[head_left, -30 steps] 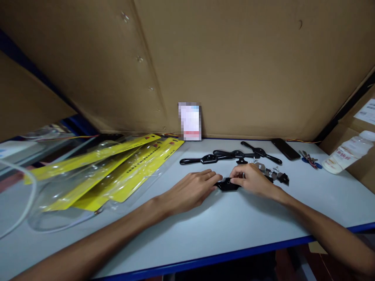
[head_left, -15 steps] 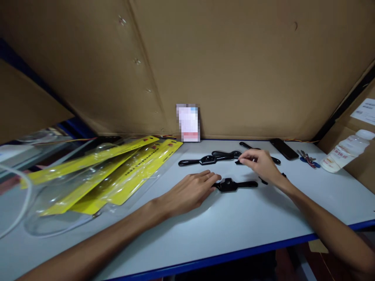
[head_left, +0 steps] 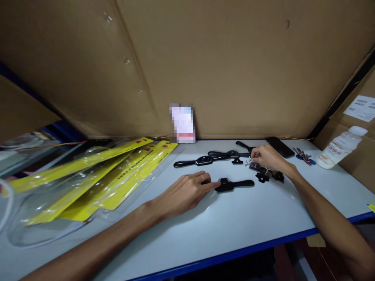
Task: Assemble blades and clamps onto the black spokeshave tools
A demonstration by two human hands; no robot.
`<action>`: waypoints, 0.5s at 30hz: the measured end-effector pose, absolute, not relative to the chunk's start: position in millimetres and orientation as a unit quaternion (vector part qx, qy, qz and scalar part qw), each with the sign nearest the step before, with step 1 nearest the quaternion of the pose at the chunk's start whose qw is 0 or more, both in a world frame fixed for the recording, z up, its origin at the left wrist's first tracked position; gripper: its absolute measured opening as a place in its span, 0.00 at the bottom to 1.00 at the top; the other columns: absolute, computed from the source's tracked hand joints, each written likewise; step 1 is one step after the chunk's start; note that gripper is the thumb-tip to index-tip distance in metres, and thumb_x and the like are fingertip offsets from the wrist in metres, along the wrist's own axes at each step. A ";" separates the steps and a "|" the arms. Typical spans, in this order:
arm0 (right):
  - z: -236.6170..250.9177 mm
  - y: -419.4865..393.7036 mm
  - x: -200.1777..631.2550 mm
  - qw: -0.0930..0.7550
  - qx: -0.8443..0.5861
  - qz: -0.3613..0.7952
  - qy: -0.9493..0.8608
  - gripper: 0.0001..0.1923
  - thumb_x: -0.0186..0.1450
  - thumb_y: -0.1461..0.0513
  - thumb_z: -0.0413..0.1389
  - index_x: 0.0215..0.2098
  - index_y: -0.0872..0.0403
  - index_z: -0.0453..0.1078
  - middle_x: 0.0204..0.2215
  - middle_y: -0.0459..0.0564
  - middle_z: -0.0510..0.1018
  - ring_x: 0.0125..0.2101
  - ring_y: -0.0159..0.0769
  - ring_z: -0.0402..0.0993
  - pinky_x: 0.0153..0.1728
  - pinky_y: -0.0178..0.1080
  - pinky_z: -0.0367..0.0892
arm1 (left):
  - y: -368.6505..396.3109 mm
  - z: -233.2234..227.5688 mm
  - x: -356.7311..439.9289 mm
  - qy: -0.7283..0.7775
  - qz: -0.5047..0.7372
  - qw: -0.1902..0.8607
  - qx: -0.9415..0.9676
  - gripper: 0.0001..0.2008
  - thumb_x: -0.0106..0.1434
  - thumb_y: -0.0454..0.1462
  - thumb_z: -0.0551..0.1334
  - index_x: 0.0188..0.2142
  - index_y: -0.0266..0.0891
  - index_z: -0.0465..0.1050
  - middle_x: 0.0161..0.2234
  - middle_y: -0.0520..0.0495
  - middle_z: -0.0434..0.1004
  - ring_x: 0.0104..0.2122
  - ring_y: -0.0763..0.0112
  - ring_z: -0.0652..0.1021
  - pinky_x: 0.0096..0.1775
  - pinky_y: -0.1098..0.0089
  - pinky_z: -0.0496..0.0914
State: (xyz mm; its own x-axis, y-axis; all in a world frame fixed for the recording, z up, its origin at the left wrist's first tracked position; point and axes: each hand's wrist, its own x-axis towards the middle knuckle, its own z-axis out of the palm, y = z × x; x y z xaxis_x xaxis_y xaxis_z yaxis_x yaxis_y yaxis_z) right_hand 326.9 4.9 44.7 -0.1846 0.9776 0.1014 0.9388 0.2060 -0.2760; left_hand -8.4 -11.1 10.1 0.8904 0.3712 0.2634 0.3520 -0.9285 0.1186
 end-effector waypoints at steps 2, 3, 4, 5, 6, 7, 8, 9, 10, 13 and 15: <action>42.9 3.3 322.2 0.118 -0.610 0.092 -0.778 0.05 0.60 0.65 0.62 0.34 0.50 0.80 0.30 0.49 0.82 0.32 0.39 0.76 0.31 0.38 0.61 | -10.8 10.1 -8.7 0.187 0.143 0.035 0.971 0.22 0.72 0.29 0.49 0.59 0.42 0.71 0.41 0.43 0.76 0.36 0.62 0.78 0.34 0.63 0.74; 42.2 2.2 319.3 0.114 -0.606 0.097 -0.781 0.04 0.60 0.63 0.63 0.34 0.50 0.80 0.31 0.49 0.82 0.33 0.40 0.76 0.31 0.38 0.61 | -10.8 10.2 -8.8 0.187 0.143 0.035 0.971 0.21 0.73 0.30 0.49 0.59 0.42 0.71 0.41 0.43 0.76 0.37 0.62 0.78 0.34 0.63 0.74; 41.4 1.2 316.3 0.112 -0.604 0.100 -0.783 0.03 0.61 0.62 0.64 0.34 0.50 0.79 0.32 0.50 0.82 0.33 0.40 0.75 0.32 0.38 0.61 | -11.0 10.4 -8.7 0.187 0.142 0.035 0.971 0.21 0.73 0.30 0.49 0.59 0.42 0.71 0.40 0.43 0.76 0.37 0.62 0.78 0.34 0.63 0.74; 40.2 0.5 313.3 0.111 -0.605 0.101 -0.782 0.03 0.61 0.60 0.64 0.33 0.51 0.79 0.32 0.50 0.82 0.34 0.41 0.75 0.32 0.38 0.61 | -11.2 10.7 -8.5 0.189 0.141 0.036 0.971 0.21 0.73 0.30 0.49 0.59 0.41 0.71 0.40 0.42 0.76 0.37 0.62 0.78 0.34 0.63 0.74; 38.5 0.1 310.6 0.114 -0.608 0.101 -0.779 0.04 0.62 0.59 0.63 0.33 0.51 0.79 0.33 0.51 0.82 0.34 0.41 0.75 0.31 0.38 0.60 | -11.5 11.0 -8.2 0.191 0.140 0.036 0.971 0.20 0.73 0.30 0.49 0.58 0.41 0.71 0.40 0.42 0.77 0.37 0.62 0.78 0.35 0.64 0.74; 36.2 0.2 308.1 0.120 -0.612 0.101 -0.775 0.04 0.62 0.59 0.63 0.33 0.51 0.79 0.33 0.51 0.81 0.34 0.41 0.75 0.31 0.38 0.60 | -11.9 11.3 -7.8 0.193 0.139 0.036 0.971 0.20 0.73 0.30 0.49 0.58 0.40 0.72 0.40 0.42 0.77 0.37 0.63 0.78 0.35 0.64 0.74; 33.6 0.6 306.0 0.127 -0.615 0.102 -0.772 0.04 0.62 0.59 0.62 0.32 0.52 0.78 0.32 0.50 0.81 0.34 0.41 0.75 0.31 0.38 0.60 | -12.2 11.7 -7.4 0.195 0.139 0.035 0.970 0.19 0.73 0.30 0.49 0.57 0.40 0.72 0.40 0.42 0.77 0.37 0.63 0.78 0.35 0.64 0.74; 30.9 1.3 304.4 0.133 -0.615 0.103 -0.770 0.03 0.62 0.61 0.62 0.31 0.52 0.78 0.31 0.50 0.81 0.33 0.40 0.75 0.31 0.37 0.59 | -12.6 12.0 -6.9 0.195 0.137 0.033 0.971 0.19 0.73 0.30 0.50 0.57 0.39 0.72 0.40 0.42 0.77 0.37 0.63 0.78 0.35 0.64 0.74; 28.2 2.2 303.1 0.138 -0.614 0.104 -0.770 0.03 0.62 0.62 0.61 0.30 0.52 0.77 0.29 0.49 0.81 0.32 0.39 0.74 0.31 0.37 0.59 | -12.8 12.3 -6.6 0.195 0.137 0.030 0.971 0.18 0.73 0.31 0.50 0.57 0.39 0.72 0.39 0.42 0.77 0.37 0.63 0.78 0.35 0.64 0.74; 23.6 4.8 301.7 0.149 -0.612 0.098 -0.771 0.05 0.59 0.66 0.59 0.26 0.53 0.76 0.28 0.49 0.80 0.30 0.37 0.73 0.31 0.37 0.58 | -13.3 13.2 -5.9 0.195 0.134 0.026 0.971 0.18 0.73 0.30 0.50 0.57 0.39 0.72 0.39 0.42 0.76 0.37 0.63 0.78 0.35 0.64 0.74; 25.4 5.2 301.7 0.156 -0.618 0.087 -0.765 0.05 0.58 0.67 0.59 0.25 0.53 0.75 0.30 0.50 0.80 0.30 0.38 0.72 0.30 0.37 0.57 | -13.4 13.7 -5.7 0.196 0.130 0.027 0.972 0.19 0.73 0.30 0.51 0.58 0.40 0.72 0.39 0.43 0.76 0.37 0.63 0.78 0.35 0.64 0.74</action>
State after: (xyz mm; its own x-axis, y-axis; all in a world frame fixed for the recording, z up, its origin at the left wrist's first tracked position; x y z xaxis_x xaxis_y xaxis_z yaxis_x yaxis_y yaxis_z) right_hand 301.7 5.2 25.4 -0.1864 0.9736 0.1318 0.9194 0.2201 -0.3259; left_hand -5.7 -13.4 13.7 0.8898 0.3873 0.2414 0.3732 -0.9219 0.1037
